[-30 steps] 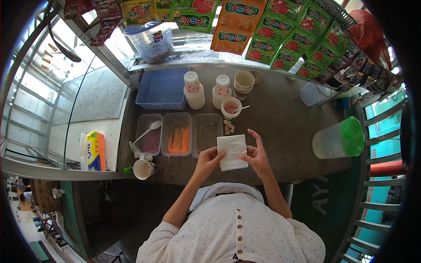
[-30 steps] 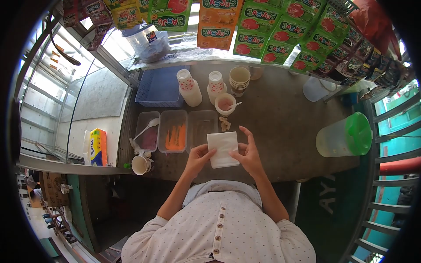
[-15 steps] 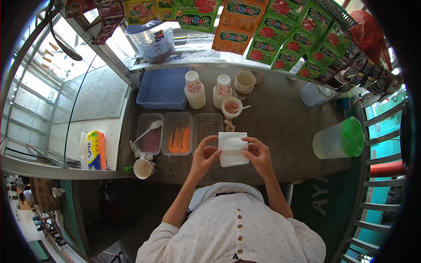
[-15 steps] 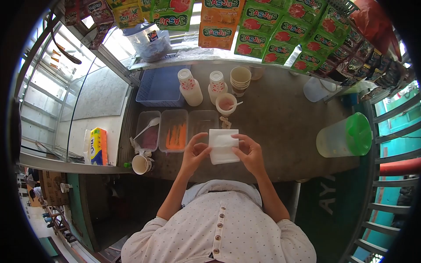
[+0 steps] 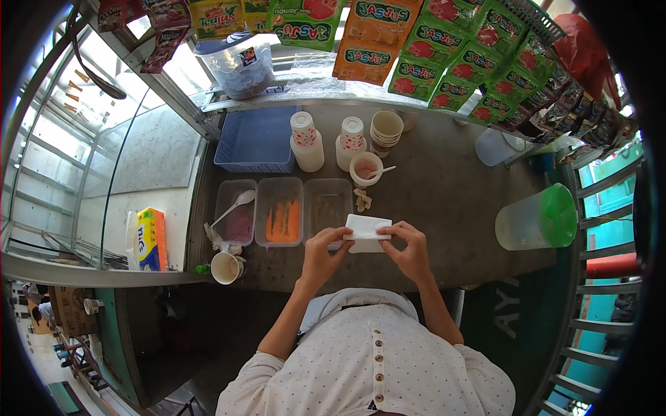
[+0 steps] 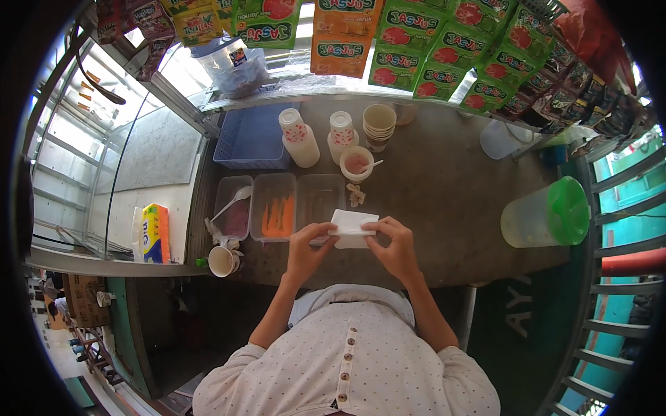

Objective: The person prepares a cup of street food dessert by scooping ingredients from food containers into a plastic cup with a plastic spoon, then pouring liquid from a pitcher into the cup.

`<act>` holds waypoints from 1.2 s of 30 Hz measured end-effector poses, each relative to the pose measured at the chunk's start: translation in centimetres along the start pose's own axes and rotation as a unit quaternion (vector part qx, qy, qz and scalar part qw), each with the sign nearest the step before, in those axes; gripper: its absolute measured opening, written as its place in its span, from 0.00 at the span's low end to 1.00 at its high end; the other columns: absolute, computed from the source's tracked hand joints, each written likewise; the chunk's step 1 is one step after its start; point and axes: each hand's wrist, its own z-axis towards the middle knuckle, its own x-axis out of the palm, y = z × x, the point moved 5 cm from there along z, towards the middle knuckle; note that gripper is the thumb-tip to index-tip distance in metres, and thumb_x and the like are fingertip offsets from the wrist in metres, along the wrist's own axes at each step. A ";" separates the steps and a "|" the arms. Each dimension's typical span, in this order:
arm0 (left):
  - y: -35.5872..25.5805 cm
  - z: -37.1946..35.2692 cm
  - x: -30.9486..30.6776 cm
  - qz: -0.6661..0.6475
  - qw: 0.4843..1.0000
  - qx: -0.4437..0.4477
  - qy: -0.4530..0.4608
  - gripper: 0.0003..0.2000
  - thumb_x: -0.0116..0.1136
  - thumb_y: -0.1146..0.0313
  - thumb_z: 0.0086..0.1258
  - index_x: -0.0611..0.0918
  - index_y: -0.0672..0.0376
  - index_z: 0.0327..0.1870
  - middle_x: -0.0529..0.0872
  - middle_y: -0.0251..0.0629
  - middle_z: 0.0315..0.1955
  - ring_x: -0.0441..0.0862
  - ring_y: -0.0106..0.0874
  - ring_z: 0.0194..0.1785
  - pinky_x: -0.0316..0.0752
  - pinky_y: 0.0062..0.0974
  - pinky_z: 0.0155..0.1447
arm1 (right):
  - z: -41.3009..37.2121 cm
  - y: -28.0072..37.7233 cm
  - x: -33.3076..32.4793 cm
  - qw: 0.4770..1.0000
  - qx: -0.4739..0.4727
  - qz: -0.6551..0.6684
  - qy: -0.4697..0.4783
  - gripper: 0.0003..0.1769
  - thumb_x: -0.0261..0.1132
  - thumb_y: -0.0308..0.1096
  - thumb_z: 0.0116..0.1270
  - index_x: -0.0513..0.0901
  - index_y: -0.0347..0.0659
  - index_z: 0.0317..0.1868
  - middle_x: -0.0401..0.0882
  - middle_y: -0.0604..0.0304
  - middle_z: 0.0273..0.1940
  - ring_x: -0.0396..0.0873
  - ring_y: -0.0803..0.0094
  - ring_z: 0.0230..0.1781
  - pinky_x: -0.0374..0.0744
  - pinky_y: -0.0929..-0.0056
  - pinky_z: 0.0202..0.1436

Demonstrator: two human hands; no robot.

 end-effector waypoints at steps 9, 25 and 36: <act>1.3 0.1 0.5 -0.126 0.992 -0.027 0.013 0.08 0.63 0.69 0.64 0.81 0.62 0.40 0.82 0.34 0.36 0.79 0.25 0.39 0.75 0.24 0.41 | 0.1 -1.1 0.0 0.999 -0.001 0.037 -0.027 0.08 0.66 0.31 0.56 0.85 0.39 0.36 0.74 0.62 0.31 0.75 0.73 0.36 0.72 0.78 0.39; 3.3 -0.3 2.4 -0.352 0.896 -0.239 0.126 0.13 0.55 0.67 0.71 0.72 0.63 0.50 0.84 0.41 0.41 0.83 0.29 0.44 0.84 0.29 0.44 | -0.5 -4.4 1.7 0.934 0.207 0.290 0.030 0.10 0.61 0.35 0.67 0.81 0.36 0.39 0.79 0.66 0.33 0.74 0.83 0.35 0.71 0.82 0.40; 3.0 -0.4 2.5 -0.347 0.900 -0.230 0.129 0.17 0.58 0.73 0.68 0.72 0.66 0.56 0.83 0.44 0.43 0.84 0.30 0.43 0.85 0.28 0.44 | -0.5 -4.4 1.7 0.944 0.217 0.246 0.036 0.10 0.61 0.34 0.67 0.80 0.38 0.44 0.79 0.64 0.24 0.69 0.83 0.15 0.65 0.84 0.16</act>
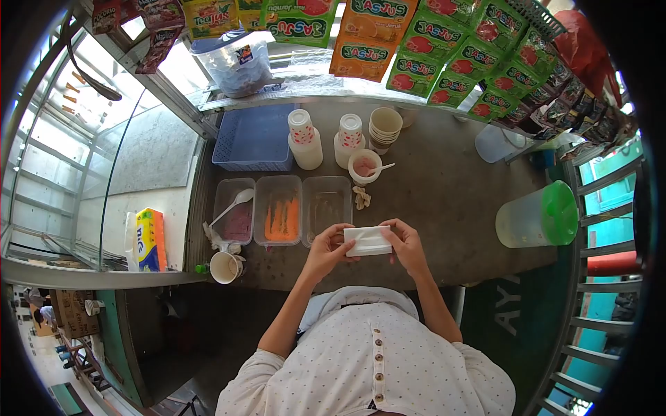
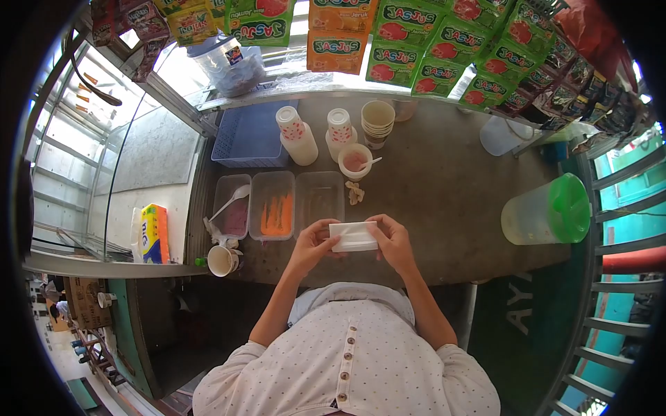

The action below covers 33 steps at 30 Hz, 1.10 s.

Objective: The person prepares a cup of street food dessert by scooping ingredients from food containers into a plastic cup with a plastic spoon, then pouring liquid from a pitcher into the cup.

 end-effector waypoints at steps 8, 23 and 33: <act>-0.2 -0.1 -0.3 0.014 0.999 0.033 -0.012 0.16 0.57 0.74 0.68 0.73 0.68 0.54 0.83 0.45 0.42 0.84 0.30 0.43 0.86 0.27 0.43 | -0.5 1.0 0.2 0.995 0.023 -0.064 0.076 0.21 0.65 0.33 0.62 0.75 0.41 0.55 0.82 0.58 0.28 0.71 0.82 0.16 0.69 0.82 0.19; -0.7 -0.4 2.4 0.215 0.975 0.054 0.035 0.12 0.57 0.76 0.66 0.76 0.65 0.51 0.85 0.38 0.36 0.84 0.25 0.37 0.82 0.21 0.40 | 1.4 -1.1 0.4 0.963 -0.116 -0.180 0.164 0.16 0.57 0.26 0.58 0.79 0.35 0.48 0.82 0.55 0.35 0.80 0.70 0.37 0.76 0.71 0.46; -0.9 1.1 0.1 0.242 0.967 0.067 -0.032 0.12 0.59 0.68 0.67 0.79 0.61 0.48 0.85 0.33 0.35 0.84 0.21 0.32 0.75 0.17 0.35 | 11.1 7.8 -7.1 0.866 -0.248 -0.367 -0.233 0.13 0.63 0.35 0.61 0.83 0.45 0.47 0.80 0.56 0.30 0.81 0.63 0.29 0.77 0.68 0.36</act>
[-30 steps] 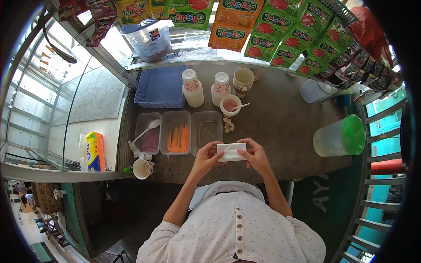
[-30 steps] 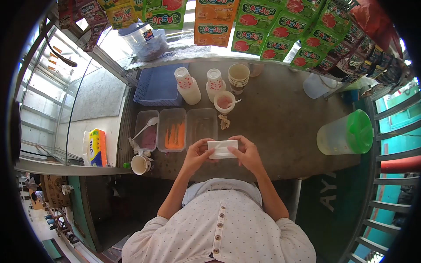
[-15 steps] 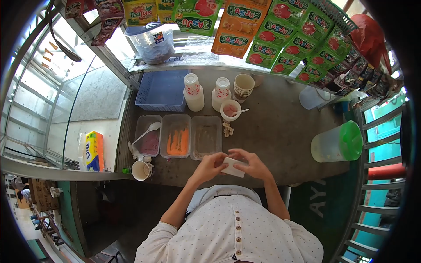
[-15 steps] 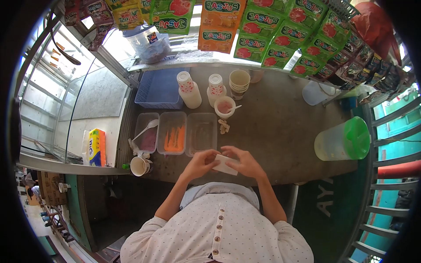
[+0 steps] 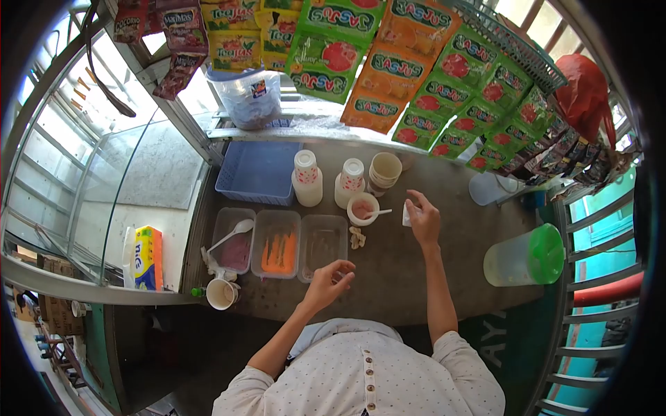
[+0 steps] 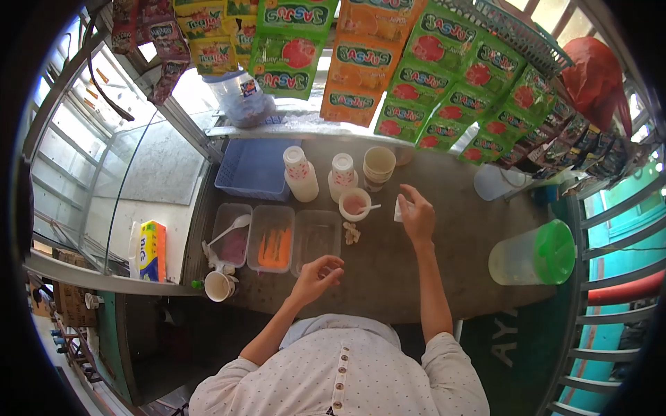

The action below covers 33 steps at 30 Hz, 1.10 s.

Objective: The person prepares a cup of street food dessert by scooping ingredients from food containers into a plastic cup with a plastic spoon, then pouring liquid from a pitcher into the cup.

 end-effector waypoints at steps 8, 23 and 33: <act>-0.6 2.2 -0.6 -0.012 1.000 0.009 -0.015 0.11 0.58 0.67 0.68 0.80 0.60 0.48 0.85 0.33 0.34 0.83 0.21 0.35 0.75 0.19 0.39 | 4.9 1.2 3.2 0.986 -0.137 -0.098 0.015 0.12 0.65 0.35 0.60 0.84 0.52 0.45 0.71 0.62 0.52 0.81 0.57 0.33 0.79 0.59 0.36; -8.5 9.9 1.3 0.309 0.905 0.259 -0.139 0.20 0.61 0.66 0.63 0.76 0.55 0.56 0.75 0.41 0.39 0.75 0.37 0.43 0.71 0.33 0.43 | 4.3 1.2 2.8 0.985 -0.162 -0.049 0.031 0.07 0.65 0.33 0.60 0.86 0.49 0.39 0.74 0.61 0.48 0.81 0.59 0.31 0.78 0.63 0.34; -8.3 11.5 2.0 0.344 0.884 0.250 -0.193 0.25 0.62 0.58 0.62 0.73 0.56 0.59 0.72 0.40 0.44 0.68 0.38 0.51 0.64 0.37 0.48 | 3.6 4.0 -1.7 0.982 -0.171 -0.064 -0.044 0.12 0.67 0.26 0.53 0.86 0.50 0.39 0.71 0.64 0.41 0.66 0.72 0.18 0.72 0.70 0.26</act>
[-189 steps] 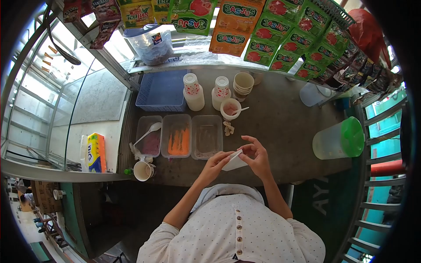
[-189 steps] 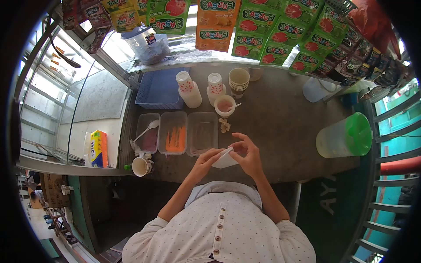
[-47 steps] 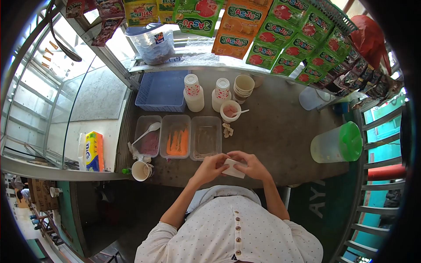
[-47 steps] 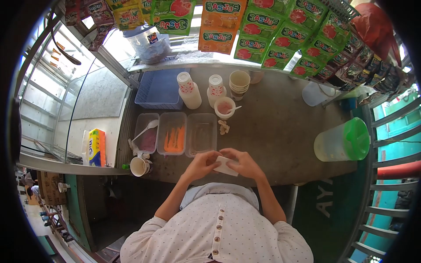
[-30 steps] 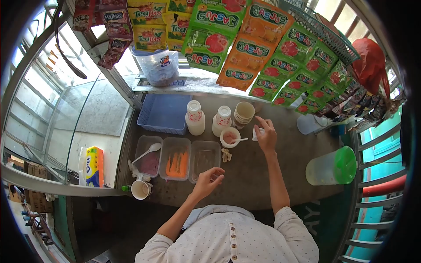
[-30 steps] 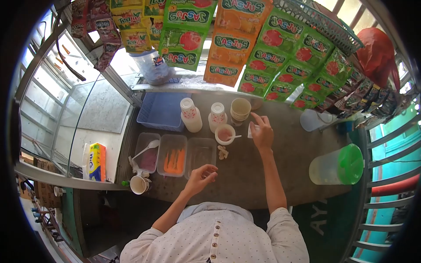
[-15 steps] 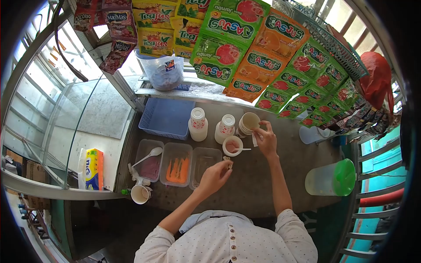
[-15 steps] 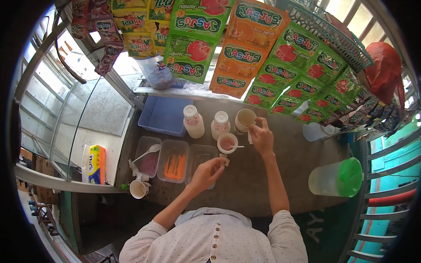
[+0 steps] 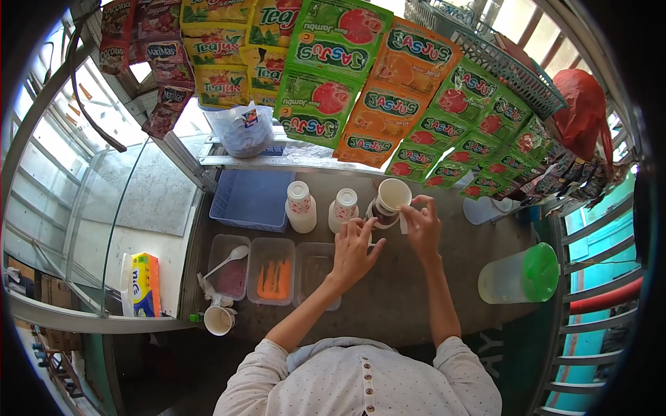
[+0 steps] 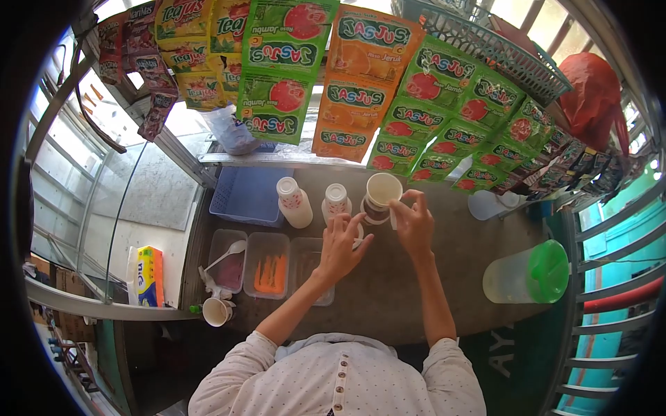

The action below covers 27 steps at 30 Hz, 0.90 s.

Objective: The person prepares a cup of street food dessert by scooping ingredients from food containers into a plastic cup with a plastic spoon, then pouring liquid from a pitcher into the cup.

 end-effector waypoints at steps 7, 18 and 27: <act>0.8 -1.4 -1.9 -0.066 0.997 0.011 -0.041 0.29 0.65 0.62 0.59 0.69 0.56 0.62 0.71 0.43 0.50 0.68 0.42 0.55 0.65 0.40 0.54 | -2.8 0.9 -1.9 0.986 -0.126 -0.103 -0.044 0.18 0.65 0.28 0.51 0.86 0.57 0.43 0.72 0.64 0.40 0.71 0.71 0.25 0.73 0.68 0.32; -2.4 -3.0 -5.2 -0.411 0.910 -0.035 -0.024 0.41 0.75 0.65 0.48 0.64 0.60 0.64 0.77 0.44 0.55 0.77 0.39 0.57 0.71 0.35 0.60 | -7.0 9.1 -6.5 0.977 -0.186 0.093 -0.049 0.23 0.67 0.25 0.51 0.83 0.53 0.51 0.73 0.59 0.36 0.74 0.70 0.35 0.74 0.70 0.41; -1.1 -7.4 -6.9 -0.694 0.683 -0.218 -0.073 0.28 0.59 0.62 0.65 0.65 0.63 0.63 0.76 0.46 0.54 0.76 0.41 0.59 0.75 0.39 0.60 | -7.5 11.2 -5.8 0.972 0.025 0.210 -0.100 0.23 0.64 0.21 0.58 0.77 0.38 0.56 0.77 0.55 0.38 0.76 0.73 0.34 0.75 0.77 0.36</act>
